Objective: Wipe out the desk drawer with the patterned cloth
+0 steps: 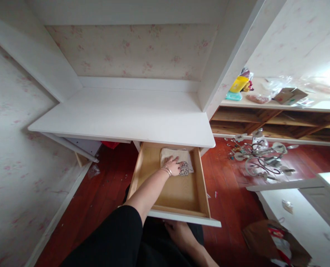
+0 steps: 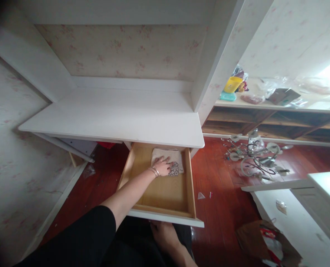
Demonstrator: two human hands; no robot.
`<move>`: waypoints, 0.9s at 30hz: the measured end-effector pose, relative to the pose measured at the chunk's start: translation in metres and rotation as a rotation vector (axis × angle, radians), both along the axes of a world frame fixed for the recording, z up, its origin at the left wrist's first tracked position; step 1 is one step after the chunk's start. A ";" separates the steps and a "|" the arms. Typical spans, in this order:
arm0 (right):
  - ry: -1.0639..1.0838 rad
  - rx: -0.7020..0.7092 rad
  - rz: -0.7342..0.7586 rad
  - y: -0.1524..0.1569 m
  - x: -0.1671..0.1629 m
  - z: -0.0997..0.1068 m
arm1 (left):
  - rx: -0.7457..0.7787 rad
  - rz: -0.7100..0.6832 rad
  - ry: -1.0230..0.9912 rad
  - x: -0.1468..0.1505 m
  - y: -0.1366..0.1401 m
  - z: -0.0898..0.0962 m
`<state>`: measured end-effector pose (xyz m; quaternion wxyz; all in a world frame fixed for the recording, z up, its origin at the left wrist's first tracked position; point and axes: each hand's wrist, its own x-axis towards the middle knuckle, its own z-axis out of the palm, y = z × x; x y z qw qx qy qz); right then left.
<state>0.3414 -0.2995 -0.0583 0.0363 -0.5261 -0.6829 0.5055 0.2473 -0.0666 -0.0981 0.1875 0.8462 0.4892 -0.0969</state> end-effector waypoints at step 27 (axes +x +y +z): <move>-0.001 0.029 0.028 -0.005 -0.001 -0.006 | -0.041 -0.321 0.073 -0.059 -0.118 0.044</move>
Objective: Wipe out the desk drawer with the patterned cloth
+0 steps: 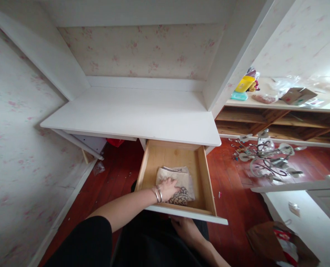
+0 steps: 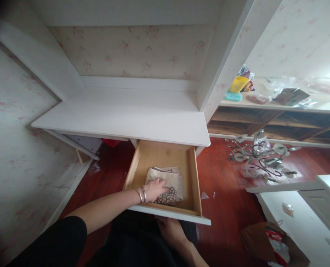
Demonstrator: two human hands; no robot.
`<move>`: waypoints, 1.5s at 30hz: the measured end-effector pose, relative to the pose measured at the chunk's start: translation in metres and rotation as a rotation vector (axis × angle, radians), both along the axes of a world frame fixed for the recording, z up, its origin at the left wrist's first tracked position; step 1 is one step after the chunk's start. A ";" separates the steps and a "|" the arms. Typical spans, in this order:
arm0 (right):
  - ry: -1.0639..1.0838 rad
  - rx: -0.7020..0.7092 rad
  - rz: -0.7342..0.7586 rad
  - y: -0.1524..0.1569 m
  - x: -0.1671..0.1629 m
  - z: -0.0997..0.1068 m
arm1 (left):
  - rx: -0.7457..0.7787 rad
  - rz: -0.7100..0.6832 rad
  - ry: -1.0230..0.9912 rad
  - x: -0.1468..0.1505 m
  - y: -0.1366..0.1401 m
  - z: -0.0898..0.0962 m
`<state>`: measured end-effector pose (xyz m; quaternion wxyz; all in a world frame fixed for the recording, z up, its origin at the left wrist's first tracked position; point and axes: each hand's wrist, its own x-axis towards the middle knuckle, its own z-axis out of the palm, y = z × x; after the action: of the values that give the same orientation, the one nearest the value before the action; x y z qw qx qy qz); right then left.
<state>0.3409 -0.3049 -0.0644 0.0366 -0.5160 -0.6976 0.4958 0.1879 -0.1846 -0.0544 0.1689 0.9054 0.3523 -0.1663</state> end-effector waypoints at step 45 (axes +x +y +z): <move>0.018 0.020 -0.059 -0.001 0.000 0.009 | 0.021 0.064 -0.016 0.076 0.098 -0.025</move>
<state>0.3413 -0.3059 -0.0559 0.0622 -0.5314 -0.6866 0.4922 0.2643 -0.0861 -0.0797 0.1675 0.8965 0.3817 -0.1500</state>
